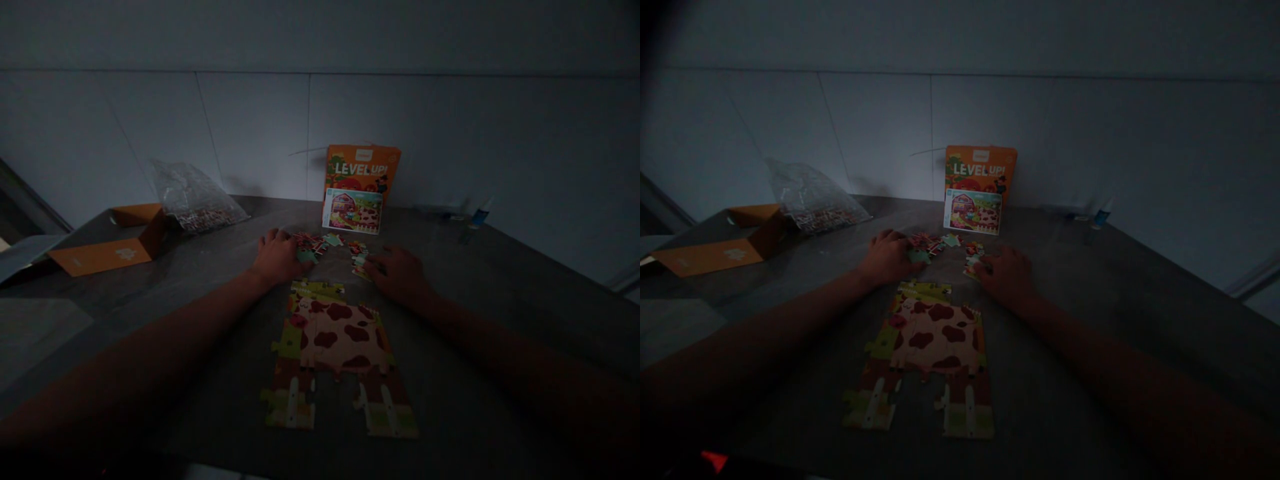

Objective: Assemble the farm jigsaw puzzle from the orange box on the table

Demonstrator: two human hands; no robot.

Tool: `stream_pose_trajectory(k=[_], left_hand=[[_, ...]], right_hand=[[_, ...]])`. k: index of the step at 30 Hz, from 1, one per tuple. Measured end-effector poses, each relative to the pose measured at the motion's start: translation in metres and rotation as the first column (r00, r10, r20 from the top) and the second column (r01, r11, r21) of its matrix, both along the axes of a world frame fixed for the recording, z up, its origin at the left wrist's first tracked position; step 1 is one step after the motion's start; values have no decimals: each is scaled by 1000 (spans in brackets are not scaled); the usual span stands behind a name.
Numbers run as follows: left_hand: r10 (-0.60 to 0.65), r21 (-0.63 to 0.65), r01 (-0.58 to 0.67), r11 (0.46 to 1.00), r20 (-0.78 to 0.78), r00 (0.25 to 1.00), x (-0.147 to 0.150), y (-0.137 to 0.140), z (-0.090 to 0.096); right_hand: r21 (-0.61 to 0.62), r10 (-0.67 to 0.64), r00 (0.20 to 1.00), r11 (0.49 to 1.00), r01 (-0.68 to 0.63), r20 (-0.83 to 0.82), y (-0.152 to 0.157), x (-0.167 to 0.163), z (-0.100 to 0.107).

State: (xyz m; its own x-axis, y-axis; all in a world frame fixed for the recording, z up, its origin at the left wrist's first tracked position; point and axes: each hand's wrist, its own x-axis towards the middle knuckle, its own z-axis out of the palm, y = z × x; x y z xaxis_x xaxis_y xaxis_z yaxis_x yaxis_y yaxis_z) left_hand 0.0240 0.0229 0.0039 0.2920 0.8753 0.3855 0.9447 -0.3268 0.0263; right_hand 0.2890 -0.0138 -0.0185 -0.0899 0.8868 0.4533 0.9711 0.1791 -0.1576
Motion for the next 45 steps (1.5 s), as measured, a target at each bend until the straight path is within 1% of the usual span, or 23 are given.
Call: stream_pose_trajectory(k=[4, 9, 15, 18, 20, 22, 23, 25, 27, 29, 31, 33, 34, 35, 36, 37, 39, 41, 42, 43, 45], left_hand=[[-1, 4, 1, 1000, 10, 1000, -2, 3, -1], [24, -33, -23, 999, 23, 999, -2, 4, -1], [82, -78, -76, 994, 77, 994, -2, 8, -3], [90, -53, -85, 995, 96, 991, -1, 8, -2], [45, -17, -43, 999, 129, 991, 0, 7, 0], [-54, 20, 51, 998, 198, 979, 1, 6, 1], [-116, 37, 110, 993, 248, 962, 2, 5, 1], [-232, 67, 223, 972, 361, 903, 4, 3, 2], [-309, 91, 303, 949, 473, 825, 6, -1, 1], [-357, 112, 359, 927, 562, 746, 10, -7, 2], [-414, 125, 434, 892, 609, 676, 14, -12, 3], [-468, 115, 522, 845, 630, 620, 17, -17, 4], [-484, 105, 553, 826, 635, 602, 18, -18, 4], [-488, 97, 565, 819, 635, 599, 18, -19, 4], [-479, 94, 551, 829, 628, 613, 18, -18, 4], [-459, 96, 515, 852, 611, 645, 17, -16, 4], [-378, 104, 388, 916, 548, 746, 14, -11, 3], [-234, 91, 217, 972, 447, 864, 9, -7, 2], [-144, 76, 125, 989, 386, 911, 7, -5, 1], [-53, 59, 36, 998, 320, 946, 5, -4, 1], [89, 17, -94, 995, 190, 978, 3, -4, 0]], right_hand=[[34, 47, 998, 998, -46, -35, 0, 0, 1], [58, 59, 997, 997, -56, -45, 0, 0, 1], [107, 103, 994, 989, -98, -45, 3, 2, -1], [141, 141, 988, 981, -131, -60, 4, 2, -1], [172, 202, 976, 967, -186, -82, 4, 2, 0], [201, 310, 945, 937, -286, -101, 2, 1, 3], [216, 378, 920, 911, -350, -103, 0, 0, 4], [224, 513, 855, 844, -487, -77, -4, -2, 6], [198, 616, 787, 775, -600, -29, -8, -4, 8], [144, 683, 730, 721, -678, 20, -13, -5, 10], [93, 732, 680, 674, -732, 49, -17, -6, 11], [67, 765, 642, 639, -766, 51, -19, -7, 11], [68, 773, 633, 630, -774, 47, -20, -7, 11], [75, 770, 637, 633, -770, 42, -20, -7, 11], [85, 756, 653, 649, -756, 39, -19, -8, 11], [94, 731, 681, 676, -731, 36, -18, -8, 10], [116, 650, 760, 754, -647, 19, -16, -8, 10], [133, 528, 849, 843, -522, -11, -13, -8, 9], [132, 460, 887, 881, -453, -24, -11, -7, 9], [124, 396, 918, 913, -389, -32, -9, -7, 8], [90, 293, 956, 953, -290, -24, -7, -5, 7]])
